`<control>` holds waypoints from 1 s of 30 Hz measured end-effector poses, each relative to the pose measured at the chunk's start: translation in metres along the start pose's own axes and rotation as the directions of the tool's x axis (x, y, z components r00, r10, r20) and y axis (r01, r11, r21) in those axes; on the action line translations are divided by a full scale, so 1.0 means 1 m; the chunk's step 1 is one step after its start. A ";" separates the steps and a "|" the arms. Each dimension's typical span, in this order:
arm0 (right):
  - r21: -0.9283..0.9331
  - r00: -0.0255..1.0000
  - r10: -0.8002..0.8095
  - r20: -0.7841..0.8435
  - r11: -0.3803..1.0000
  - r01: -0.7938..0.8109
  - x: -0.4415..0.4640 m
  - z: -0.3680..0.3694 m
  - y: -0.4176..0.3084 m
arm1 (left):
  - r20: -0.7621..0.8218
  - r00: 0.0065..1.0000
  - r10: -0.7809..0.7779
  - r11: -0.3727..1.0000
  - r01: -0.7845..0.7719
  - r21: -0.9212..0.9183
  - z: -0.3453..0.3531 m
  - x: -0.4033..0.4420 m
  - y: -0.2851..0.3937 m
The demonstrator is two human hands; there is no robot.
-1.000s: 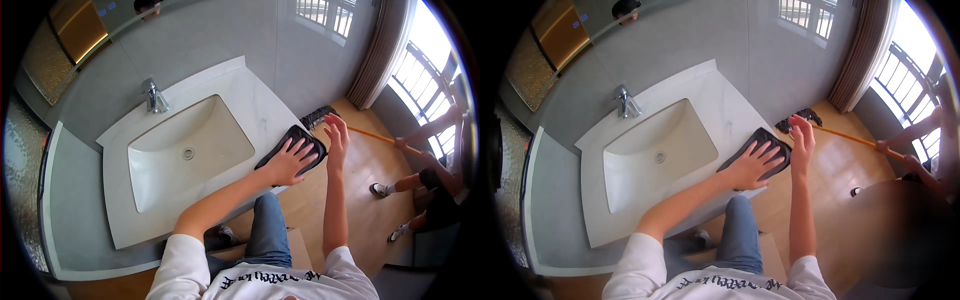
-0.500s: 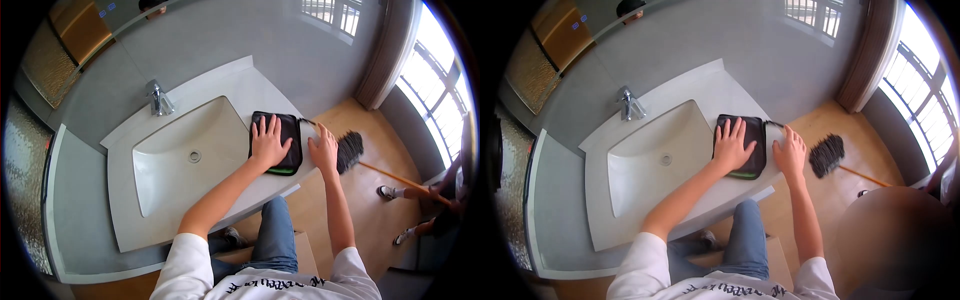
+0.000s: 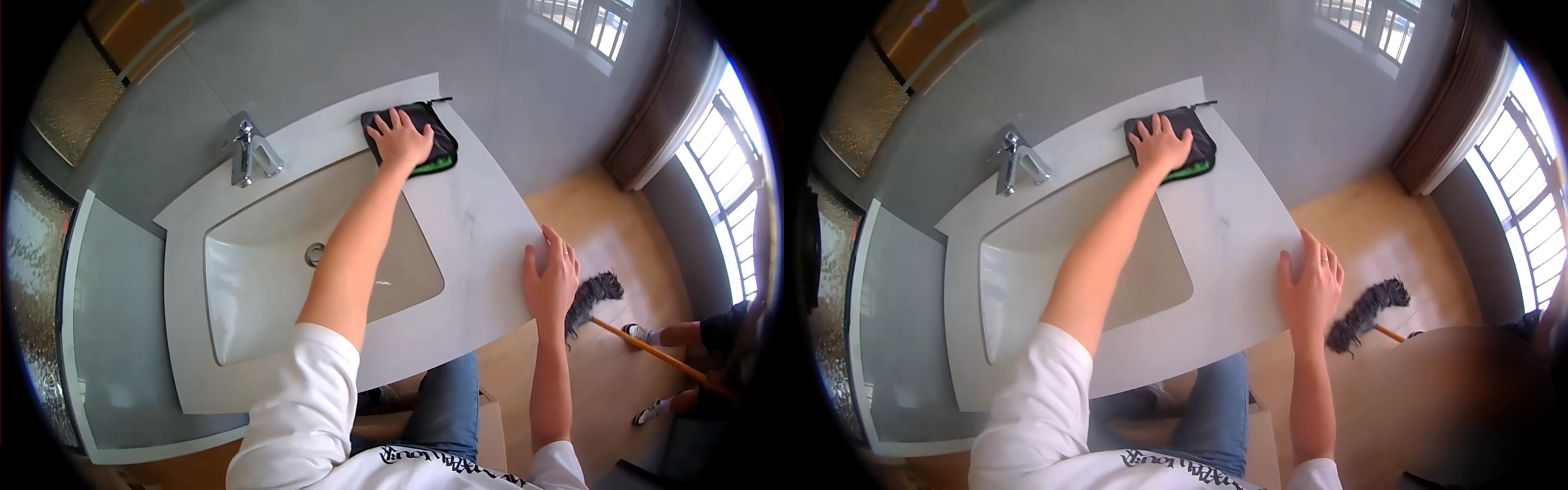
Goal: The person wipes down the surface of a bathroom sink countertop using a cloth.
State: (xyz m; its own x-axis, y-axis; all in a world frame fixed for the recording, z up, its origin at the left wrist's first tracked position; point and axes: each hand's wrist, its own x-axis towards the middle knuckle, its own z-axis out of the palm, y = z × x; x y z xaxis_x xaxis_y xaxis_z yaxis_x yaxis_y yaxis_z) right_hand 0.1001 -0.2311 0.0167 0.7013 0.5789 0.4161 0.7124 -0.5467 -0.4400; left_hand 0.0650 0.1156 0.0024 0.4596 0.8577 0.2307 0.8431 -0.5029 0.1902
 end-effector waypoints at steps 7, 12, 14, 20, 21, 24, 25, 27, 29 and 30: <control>0.070 0.996 0.015 -0.090 0.998 -0.008 -0.001 0.000 -0.002 | 0.060 0.995 0.077 0.997 -0.078 0.010 -0.003 0.007 -0.008; 0.093 0.996 0.002 -0.094 0.996 0.007 0.000 0.004 0.002 | 0.048 0.966 0.253 0.967 -0.254 0.004 -0.013 -0.063 0.012; 0.087 0.992 -0.007 -0.123 0.996 0.018 -0.001 0.006 0.002 | -0.006 0.923 0.384 0.922 -0.384 -0.053 -0.017 -0.110 0.018; 0.081 0.991 -0.019 -0.136 0.996 0.030 -0.003 0.008 0.004 | -0.035 0.765 0.643 0.758 -0.642 -0.111 -0.068 -0.278 0.010; 0.071 0.991 -0.029 -0.131 0.997 0.038 -0.003 0.009 0.006 | -0.040 0.741 0.670 0.736 -0.670 -0.097 -0.078 -0.300 0.003; 0.024 0.991 -0.054 -0.122 0.998 0.057 -0.002 0.010 0.009 | 0.115 0.717 0.687 0.722 -0.692 0.008 -0.118 -0.355 -0.011; 0.030 0.993 -0.044 -0.112 0.998 0.048 -0.002 0.009 0.007 | 0.117 0.721 0.683 0.726 -0.688 0.005 -0.119 -0.370 -0.016; 0.028 0.993 -0.041 -0.107 0.999 0.045 -0.002 0.012 0.009 | 0.079 0.780 0.620 0.780 -0.625 0.044 -0.120 -0.395 -0.022; 0.032 0.993 -0.040 -0.112 0.999 0.043 -0.001 0.015 0.010 | 0.069 0.809 0.584 0.808 -0.587 0.048 -0.118 -0.397 -0.019; 0.019 0.993 -0.020 -0.112 1.000 0.022 0.000 0.015 0.010 | 0.052 0.834 0.549 0.832 -0.552 0.053 -0.116 -0.397 -0.013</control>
State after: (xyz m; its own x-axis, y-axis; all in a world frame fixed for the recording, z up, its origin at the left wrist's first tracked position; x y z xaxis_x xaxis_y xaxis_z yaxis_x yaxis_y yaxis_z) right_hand 0.1067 -0.2273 -0.0001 0.6855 0.5180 0.5116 0.7272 -0.5220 -0.4458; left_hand -0.1609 -0.2304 0.0190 0.8611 0.4445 0.2470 0.4629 -0.8862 -0.0191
